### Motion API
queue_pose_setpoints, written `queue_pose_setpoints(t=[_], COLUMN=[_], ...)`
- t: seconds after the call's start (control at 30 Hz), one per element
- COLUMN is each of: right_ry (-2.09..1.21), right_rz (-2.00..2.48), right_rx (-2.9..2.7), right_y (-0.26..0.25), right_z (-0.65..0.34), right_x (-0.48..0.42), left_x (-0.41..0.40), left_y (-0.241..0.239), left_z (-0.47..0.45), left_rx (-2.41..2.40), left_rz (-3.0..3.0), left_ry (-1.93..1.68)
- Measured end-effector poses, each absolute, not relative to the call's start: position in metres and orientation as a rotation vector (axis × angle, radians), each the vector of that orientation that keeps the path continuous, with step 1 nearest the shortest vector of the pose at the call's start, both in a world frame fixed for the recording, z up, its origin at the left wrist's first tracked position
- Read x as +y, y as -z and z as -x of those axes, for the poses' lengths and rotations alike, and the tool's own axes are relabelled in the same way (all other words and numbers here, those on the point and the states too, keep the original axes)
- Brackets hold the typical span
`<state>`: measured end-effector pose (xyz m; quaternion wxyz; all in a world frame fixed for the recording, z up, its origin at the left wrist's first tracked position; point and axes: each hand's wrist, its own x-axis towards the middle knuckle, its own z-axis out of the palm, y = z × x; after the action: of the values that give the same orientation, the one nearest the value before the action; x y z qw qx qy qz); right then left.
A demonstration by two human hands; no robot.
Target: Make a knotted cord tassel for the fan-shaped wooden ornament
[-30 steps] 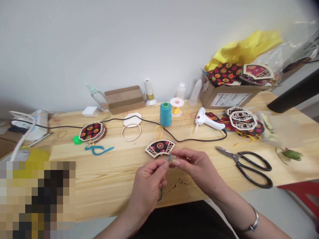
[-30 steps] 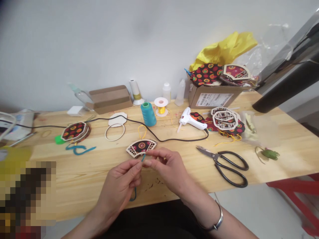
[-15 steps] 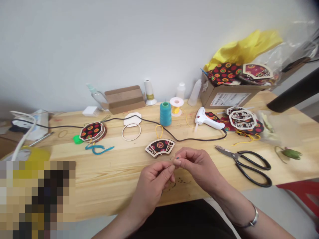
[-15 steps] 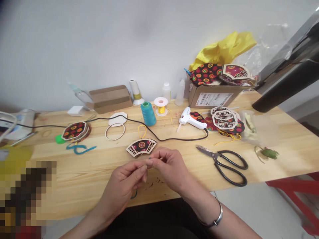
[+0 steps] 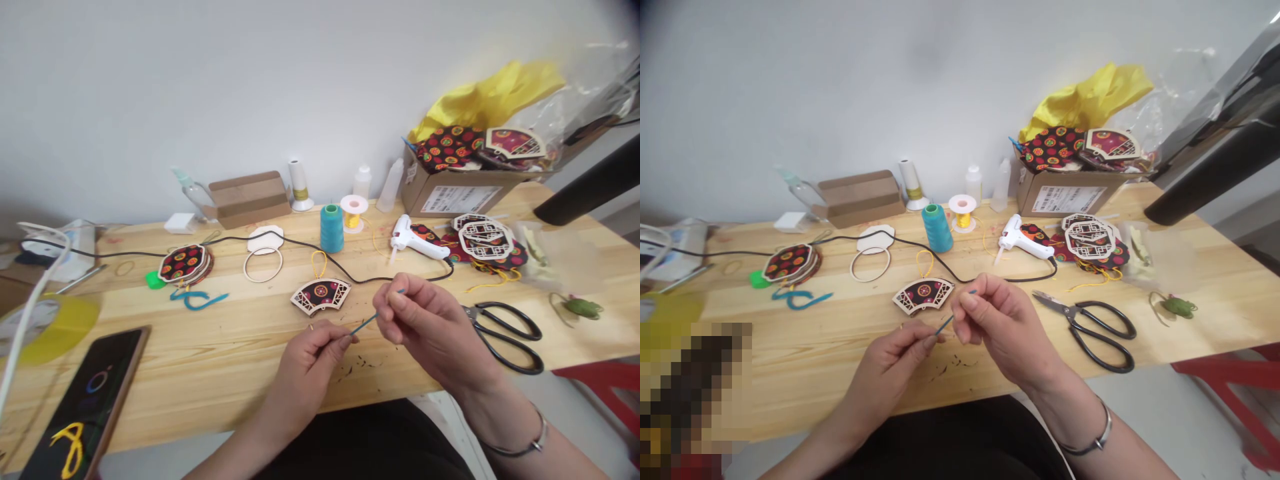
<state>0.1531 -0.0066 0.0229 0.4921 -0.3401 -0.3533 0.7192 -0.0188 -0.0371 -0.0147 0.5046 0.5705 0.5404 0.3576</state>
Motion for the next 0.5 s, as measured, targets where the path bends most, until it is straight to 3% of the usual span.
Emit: queue_pose_setpoints(t=[0.3,0.4,0.5], right_ry=[-1.417,-1.303,-1.224], right_rz=[0.860,0.895,0.918], right_rx=[-1.019,-1.110,-1.228], right_y=[-0.045,-0.044,-0.039], right_z=[-0.174,-0.176,-0.172], right_x=[-0.012,-0.013,-0.017], left_x=[-0.033,-0.033,-0.038], left_y=[0.023,0.012,-0.001], left_z=[0.027,0.031,0.030], left_rx=[1.447,1.536,1.253], left_rz=[-1.807,-1.645,-1.164], left_ry=[-1.073,-1.176,-0.804])
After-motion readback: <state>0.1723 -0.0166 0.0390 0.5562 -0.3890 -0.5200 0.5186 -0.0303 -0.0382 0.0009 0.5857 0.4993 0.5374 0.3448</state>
